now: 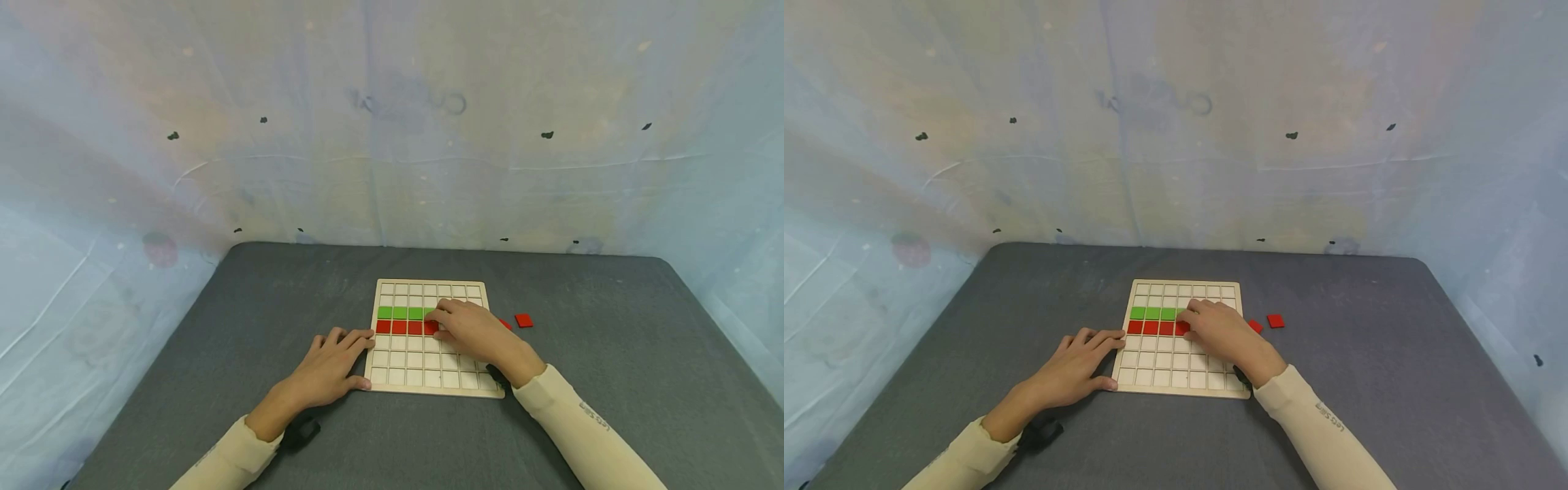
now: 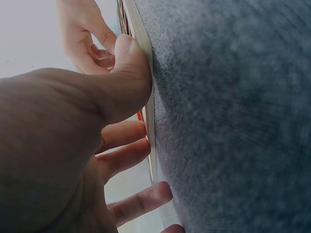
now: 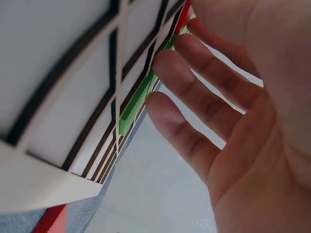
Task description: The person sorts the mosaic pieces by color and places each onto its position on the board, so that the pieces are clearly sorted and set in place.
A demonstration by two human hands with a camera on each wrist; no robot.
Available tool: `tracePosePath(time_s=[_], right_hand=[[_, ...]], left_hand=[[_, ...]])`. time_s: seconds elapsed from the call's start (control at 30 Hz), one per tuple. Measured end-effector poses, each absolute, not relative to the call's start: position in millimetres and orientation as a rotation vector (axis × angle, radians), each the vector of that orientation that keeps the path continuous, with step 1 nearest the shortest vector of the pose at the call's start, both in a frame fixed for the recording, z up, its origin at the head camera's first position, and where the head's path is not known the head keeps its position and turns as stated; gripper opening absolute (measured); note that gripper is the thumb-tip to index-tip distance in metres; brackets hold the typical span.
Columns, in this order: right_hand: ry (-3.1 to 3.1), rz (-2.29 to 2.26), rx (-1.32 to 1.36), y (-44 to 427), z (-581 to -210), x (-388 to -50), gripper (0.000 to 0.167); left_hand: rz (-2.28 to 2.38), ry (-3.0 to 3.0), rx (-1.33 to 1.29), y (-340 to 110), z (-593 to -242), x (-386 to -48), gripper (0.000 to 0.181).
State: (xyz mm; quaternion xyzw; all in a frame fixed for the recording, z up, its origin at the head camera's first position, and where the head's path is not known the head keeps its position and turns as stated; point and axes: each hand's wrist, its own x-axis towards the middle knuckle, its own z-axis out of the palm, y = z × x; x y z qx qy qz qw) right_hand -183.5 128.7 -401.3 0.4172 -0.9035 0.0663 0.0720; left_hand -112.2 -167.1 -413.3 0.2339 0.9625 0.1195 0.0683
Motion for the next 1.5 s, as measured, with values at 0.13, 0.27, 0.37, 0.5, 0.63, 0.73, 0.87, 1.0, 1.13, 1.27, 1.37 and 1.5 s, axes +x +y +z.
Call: tracePosePath(time_s=[0.13, 0.27, 0.37, 0.5, 0.63, 0.73, 0.87, 1.0, 1.13, 1.27, 1.37, 1.5], right_hand=[[-2.711, 0.218, 1.254, 128.7, -401.4, -183.7, 0.026], [-2.711, 0.215, 1.262, 127.4, -401.2, -184.4, 0.026], [-2.716, 0.206, 1.265, 126.5, -400.9, -184.7, 0.027], [-2.722, 0.215, 1.265, 126.1, -401.1, -184.6, 0.027], [-2.713, 0.235, 1.274, 126.5, -400.9, -184.8, 0.027], [-2.71, 0.245, 1.27, 127.5, -399.7, -184.9, 0.027], [-2.72, 0.252, 1.257, 131.3, -397.0, -184.6, 0.025], [-2.745, 0.254, 1.237, 141.4, -394.9, -183.9, 0.025], [-2.797, 0.246, 1.178, 159.6, -394.7, -183.8, 0.026], [-2.841, 0.255, 1.128, 180.4, -394.6, -185.1, 0.028], [-2.859, 0.273, 1.093, 195.3, -394.8, -186.9, 0.029], [-2.883, 0.255, 1.016, 213.9, -395.6, -188.2, 0.028]], left_hand=[[0.361, 2.901, 0.702, -167.0, -413.3, -112.4, 0.071], [0.362, 2.907, 0.698, -167.3, -413.6, -112.4, 0.07], [0.361, 2.911, 0.698, -167.1, -414.0, -112.3, 0.07], [0.36, 2.911, 0.701, -167.1, -413.9, -111.7, 0.07], [0.364, 2.907, 0.703, -167.0, -413.4, -111.6, 0.07], [0.369, 2.904, 0.703, -166.8, -413.4, -111.9, 0.07], [0.378, 2.898, 0.704, -166.2, -414.2, -112.1, 0.069], [0.385, 2.897, 0.701, -165.3, -415.0, -111.9, 0.069], [0.379, 2.901, 0.705, -165.4, -415.1, -112.0, 0.069], [0.37, 2.906, 0.704, -166.8, -414.1, -112.0, 0.069], [0.369, 2.909, 0.698, -168.0, -414.1, -112.0, 0.07], [0.376, 2.911, 0.701, -168.6, -415.4, -112.3, 0.071]])
